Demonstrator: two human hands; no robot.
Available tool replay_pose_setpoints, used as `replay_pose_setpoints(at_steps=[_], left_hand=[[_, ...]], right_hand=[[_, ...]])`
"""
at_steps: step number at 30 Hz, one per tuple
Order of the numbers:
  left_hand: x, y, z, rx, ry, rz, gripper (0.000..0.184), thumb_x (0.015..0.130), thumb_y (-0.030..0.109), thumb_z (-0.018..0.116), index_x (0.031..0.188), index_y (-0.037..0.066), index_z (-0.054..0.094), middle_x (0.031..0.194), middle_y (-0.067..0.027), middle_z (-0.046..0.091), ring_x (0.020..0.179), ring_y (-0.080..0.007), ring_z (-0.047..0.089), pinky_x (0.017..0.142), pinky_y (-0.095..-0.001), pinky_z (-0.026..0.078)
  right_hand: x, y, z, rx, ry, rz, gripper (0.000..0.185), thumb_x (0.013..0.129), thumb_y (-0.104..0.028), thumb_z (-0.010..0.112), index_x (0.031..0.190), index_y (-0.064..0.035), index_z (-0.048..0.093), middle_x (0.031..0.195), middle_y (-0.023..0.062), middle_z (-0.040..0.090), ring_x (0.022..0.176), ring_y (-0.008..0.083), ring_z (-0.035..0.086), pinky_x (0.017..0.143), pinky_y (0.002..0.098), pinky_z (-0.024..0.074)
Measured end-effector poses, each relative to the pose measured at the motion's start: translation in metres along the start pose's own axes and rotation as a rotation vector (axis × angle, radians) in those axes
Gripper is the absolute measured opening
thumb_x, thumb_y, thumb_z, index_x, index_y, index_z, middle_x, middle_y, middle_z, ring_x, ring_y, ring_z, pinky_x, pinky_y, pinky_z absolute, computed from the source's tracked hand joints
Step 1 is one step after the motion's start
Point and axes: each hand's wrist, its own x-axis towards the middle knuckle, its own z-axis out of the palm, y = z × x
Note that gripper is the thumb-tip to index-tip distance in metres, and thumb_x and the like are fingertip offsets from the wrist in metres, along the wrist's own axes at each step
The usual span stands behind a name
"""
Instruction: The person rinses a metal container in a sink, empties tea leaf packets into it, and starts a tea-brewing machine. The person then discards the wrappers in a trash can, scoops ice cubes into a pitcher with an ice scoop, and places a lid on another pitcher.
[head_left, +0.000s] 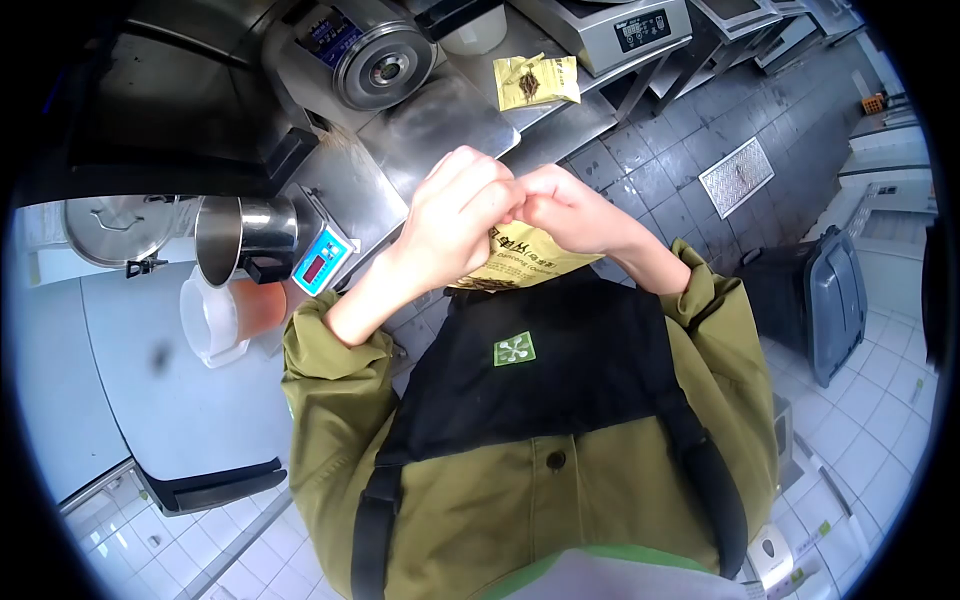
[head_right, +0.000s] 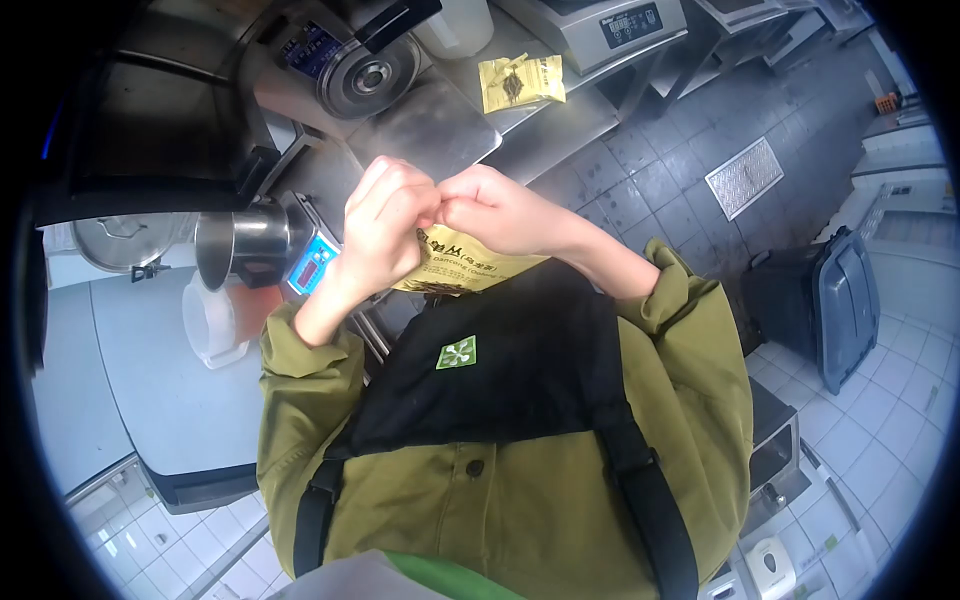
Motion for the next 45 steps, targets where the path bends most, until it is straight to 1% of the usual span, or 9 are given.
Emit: replay_pose_setpoints(at_steps=[6, 9, 14, 18, 22, 25, 34, 38, 45], left_hand=[[-0.003, 0.016, -0.010, -0.142, -0.009, 0.200, 0.012, 0.065, 0.002, 0.060, 0.073, 0.003, 0.052, 0.074, -0.0080, 0.052, 0.069, -0.0257, 0.053, 0.064, -0.0333, 0.045], [-0.013, -0.001, -0.008, -0.260, 0.075, -0.062, 0.011, 0.077, 0.010, 0.058, 0.083, 0.002, 0.053, 0.080, -0.0093, 0.055, 0.071, -0.0254, 0.054, 0.066, -0.0323, 0.045], [-0.004, 0.003, -0.020, -0.323, 0.143, -0.340, 0.058, 0.059, 0.031, 0.075, 0.105, 0.003, 0.053, 0.095, -0.0099, 0.056, 0.091, -0.0259, 0.053, 0.078, -0.0348, 0.040], [-0.012, -0.005, -0.020, -0.039, 0.013, -0.302, 0.035, 0.062, 0.023, 0.072, 0.089, 0.006, 0.058, 0.084, -0.0050, 0.058, 0.080, -0.0219, 0.055, 0.070, -0.0302, 0.038], [-0.025, -0.008, -0.028, -0.038, 0.055, -0.333, 0.013, 0.066, 0.012, 0.068, 0.071, 0.005, 0.058, 0.068, -0.0031, 0.056, 0.066, -0.0187, 0.053, 0.066, -0.0290, 0.037], [-0.038, -0.003, -0.036, 0.028, 0.065, -0.342, 0.012, 0.066, 0.011, 0.066, 0.069, 0.005, 0.056, 0.068, -0.0035, 0.055, 0.067, -0.0199, 0.053, 0.065, -0.0300, 0.037], [-0.118, 0.006, -0.058, 0.496, 0.765, -0.790, 0.020, 0.070, 0.005, 0.062, 0.063, 0.002, 0.043, 0.061, -0.0089, 0.042, 0.058, -0.0245, 0.044, 0.059, -0.0326, 0.035], [-0.164, -0.009, -0.083, 0.397, 1.263, -0.956, 0.020, 0.075, -0.002, 0.060, 0.065, -0.001, 0.043, 0.060, -0.0061, 0.039, 0.056, -0.0146, 0.039, 0.052, -0.0266, 0.033], [-0.260, -0.022, -0.205, 0.307, 1.482, -1.048, 0.018, 0.087, 0.018, 0.056, 0.077, 0.003, 0.051, 0.068, -0.0024, 0.055, 0.059, -0.0068, 0.049, 0.056, -0.0214, 0.038]], right_hand=[[-0.006, 0.014, -0.012, 0.275, 0.287, 0.138, 0.023, 0.082, -0.017, 0.046, 0.084, 0.0032, 0.057, 0.079, 0.0047, 0.060, 0.073, 0.0101, 0.055, 0.069, 0.0244, 0.0436], [-0.010, -0.009, -0.011, 0.078, 0.196, 0.095, 0.018, 0.081, -0.012, 0.044, 0.077, 0.0020, 0.054, 0.071, 0.0007, 0.053, 0.069, 0.0062, 0.047, 0.063, 0.0231, 0.0396], [-0.006, -0.014, -0.010, 0.039, 0.156, 0.014, 0.016, 0.080, -0.007, 0.041, 0.069, 0.0014, 0.049, 0.060, -0.0030, 0.043, 0.058, 0.0041, 0.038, 0.052, 0.0227, 0.0344], [0.001, -0.014, -0.001, 0.016, 0.204, -0.014, 0.015, 0.080, -0.004, 0.040, 0.067, 0.0011, 0.046, 0.060, -0.0025, 0.041, 0.059, 0.0036, 0.037, 0.052, 0.0229, 0.0338], [0.015, -0.003, -0.009, -0.290, -0.066, -0.158, 0.024, 0.073, -0.014, 0.059, 0.070, -0.0048, 0.037, 0.060, 0.0016, 0.035, 0.057, 0.0094, 0.032, 0.051, 0.0262, 0.0319], [0.032, -0.007, 0.007, -0.481, -0.158, 0.120, 0.033, 0.072, -0.024, 0.066, 0.074, -0.0055, 0.038, 0.059, 0.0082, 0.044, 0.053, 0.0224, 0.046, 0.050, 0.0314, 0.0358], [0.102, 0.060, 0.118, -0.725, -0.179, -0.110, 0.006, 0.077, -0.005, 0.052, 0.079, 0.0006, 0.052, 0.065, 0.0221, 0.055, 0.065, 0.0405, 0.055, 0.056, 0.0431, 0.0438], [0.117, 0.076, 0.174, -0.718, -0.274, -0.187, 0.009, 0.077, -0.005, 0.053, 0.073, 0.0010, 0.048, 0.062, 0.0204, 0.053, 0.060, 0.0383, 0.054, 0.052, 0.0426, 0.0423], [0.124, 0.090, 0.237, -0.675, -0.462, -0.355, 0.016, 0.077, -0.007, 0.056, 0.068, -0.0030, 0.043, 0.056, 0.0114, 0.047, 0.053, 0.0286, 0.051, 0.046, 0.0381, 0.0410]])
